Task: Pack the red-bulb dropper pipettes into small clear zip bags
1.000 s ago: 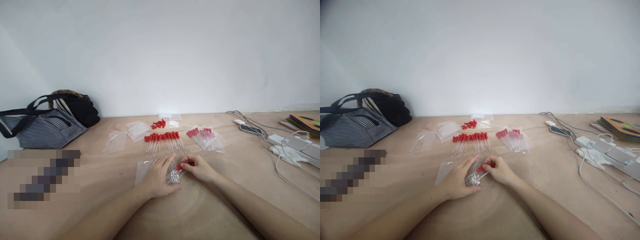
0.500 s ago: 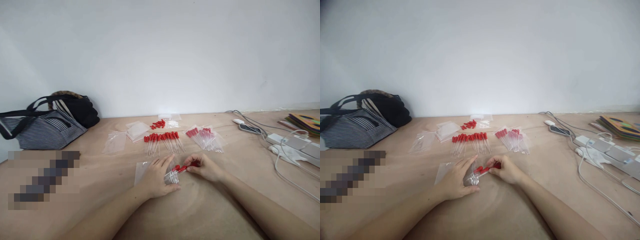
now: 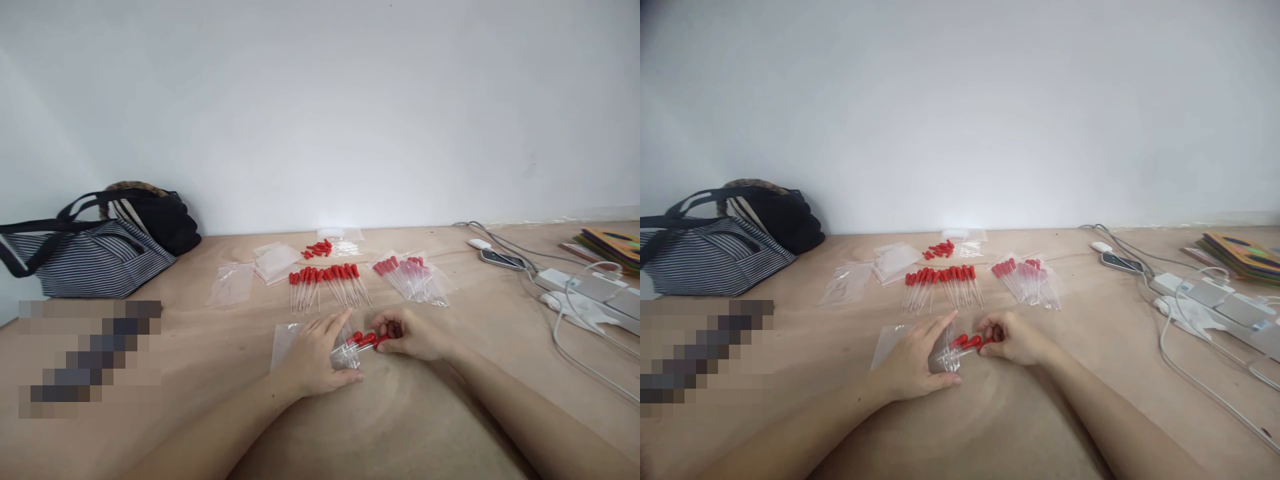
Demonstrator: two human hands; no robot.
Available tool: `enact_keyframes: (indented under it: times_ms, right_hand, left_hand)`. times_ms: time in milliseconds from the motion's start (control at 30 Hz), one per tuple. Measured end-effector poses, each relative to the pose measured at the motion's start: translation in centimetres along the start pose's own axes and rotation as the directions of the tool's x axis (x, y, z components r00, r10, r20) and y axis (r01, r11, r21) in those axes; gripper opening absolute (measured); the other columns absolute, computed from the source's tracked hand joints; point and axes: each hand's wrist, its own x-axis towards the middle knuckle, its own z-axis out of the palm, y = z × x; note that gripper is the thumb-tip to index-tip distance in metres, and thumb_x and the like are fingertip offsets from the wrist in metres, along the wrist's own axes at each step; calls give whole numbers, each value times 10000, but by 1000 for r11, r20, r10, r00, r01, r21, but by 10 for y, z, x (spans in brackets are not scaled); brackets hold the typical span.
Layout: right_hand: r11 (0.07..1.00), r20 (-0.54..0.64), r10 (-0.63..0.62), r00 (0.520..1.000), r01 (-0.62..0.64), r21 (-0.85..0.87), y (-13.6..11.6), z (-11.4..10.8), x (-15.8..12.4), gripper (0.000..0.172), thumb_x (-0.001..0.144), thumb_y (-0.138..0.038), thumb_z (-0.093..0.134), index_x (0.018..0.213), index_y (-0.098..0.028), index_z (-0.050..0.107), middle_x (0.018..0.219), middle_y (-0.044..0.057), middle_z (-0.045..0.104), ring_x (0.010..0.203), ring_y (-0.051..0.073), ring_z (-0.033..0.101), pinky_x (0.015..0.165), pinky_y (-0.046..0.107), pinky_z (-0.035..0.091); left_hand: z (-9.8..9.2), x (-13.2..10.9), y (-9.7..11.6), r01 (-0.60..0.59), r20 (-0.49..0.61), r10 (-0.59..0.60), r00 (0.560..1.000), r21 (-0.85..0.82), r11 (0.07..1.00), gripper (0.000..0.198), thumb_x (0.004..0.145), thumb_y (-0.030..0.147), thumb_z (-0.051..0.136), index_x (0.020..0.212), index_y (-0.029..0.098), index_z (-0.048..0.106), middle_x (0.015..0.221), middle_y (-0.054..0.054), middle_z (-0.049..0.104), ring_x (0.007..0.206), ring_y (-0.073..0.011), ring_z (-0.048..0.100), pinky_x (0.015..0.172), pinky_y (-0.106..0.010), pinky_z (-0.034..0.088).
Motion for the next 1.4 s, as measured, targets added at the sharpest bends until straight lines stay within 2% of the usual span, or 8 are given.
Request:
enact_keyframes:
  times_ms: [200, 367, 700, 900, 967, 1067, 1200, 1400]
  right_hand:
    - [973, -20, -106, 994, 107, 202, -10, 31, 13, 289, 663, -267, 641, 916, -163, 549, 689, -11, 554, 619, 109, 525, 570, 234, 421]
    - [994, -175, -87, 981, 75, -76, -9, 28, 13, 274, 586, -283, 706, 813, -164, 608, 705, -6, 563, 591, 109, 494, 537, 233, 396]
    - [945, -146, -267, 953, 228, -236, -13, 44, 27, 56, 672, -203, 628, 617, -201, 642, 682, -5, 621, 707, 138, 555, 706, 271, 401]
    - [987, -217, -106, 970, 76, -141, -5, 18, 40, 134, 643, -294, 649, 651, -168, 604, 602, -17, 588, 548, 105, 509, 516, 214, 386]
    - [969, -420, -8, 907, -97, -229, 0, 0, 48, 113, 663, -277, 618, 649, -167, 591, 621, -7, 595, 576, 112, 521, 556, 223, 398]
    - [942, -533, 73, 843, -233, -240, 5, -19, 64, 146, 618, -267, 645, 687, -154, 584, 683, 36, 610, 638, 146, 546, 596, 250, 406]
    - [915, -553, 166, 817, -337, -223, 2, -20, 86, 267, 536, -338, 701, 699, -154, 594, 753, 73, 627, 736, 194, 575, 609, 259, 409]
    - [889, -490, 275, 827, -413, -198, -8, -17, 105, 164, 487, -255, 702, 499, -163, 568, 574, 44, 597, 606, 185, 579, 511, 244, 397]
  left_hand:
    - [1, 0, 0, -12, 6, 12, 1000, 3, 1000, 884, 634, 494, 662, 1340, 243, 192, 1311, -81, 404, 1169, -277, 397, 966, -432, 319]
    - [0, 0, 0, -10, 5, 10, 1000, 12, 1000, 895, 629, 493, 667, 1340, 227, 195, 1318, -88, 395, 1174, -274, 389, 972, -429, 315]
    - [2, 1, 0, -16, -1, 15, 1000, -14, 1000, 912, 615, 488, 679, 1343, 262, 178, 1322, -77, 393, 1178, -281, 386, 964, -439, 316]
    - [2, 1, -1, 8, 5, -8, 1000, -38, 999, 993, 570, 549, 688, 1356, 252, 158, 1354, -103, 346, 1189, -308, 369, 959, -471, 312]
    - [-1, 1, -2, 4, 11, -4, 1000, -35, 999, 1049, 524, 598, 689, 1359, 248, 159, 1374, -112, 312, 1216, -324, 329, 972, -481, 295]
    - [-10, -1, -4, -11, 34, 11, 999, 1, 1000, 1057, 499, 636, 677, 1353, 246, 193, 1377, -118, 307, 1239, -331, 289, 995, -490, 251]
    - [-21, -13, -12, -13, 79, 11, 997, 21, 1000, 994, 533, 642, 655, 1343, 259, 224, 1349, -104, 358, 1224, -320, 319, 988, -483, 268]
    - [-15, -32, -33, 65, 37, -66, 997, 34, 997, 882, 619, 613, 606, 1343, 287, 221, 1339, -94, 370, 1175, -326, 379, 939, -501, 328]
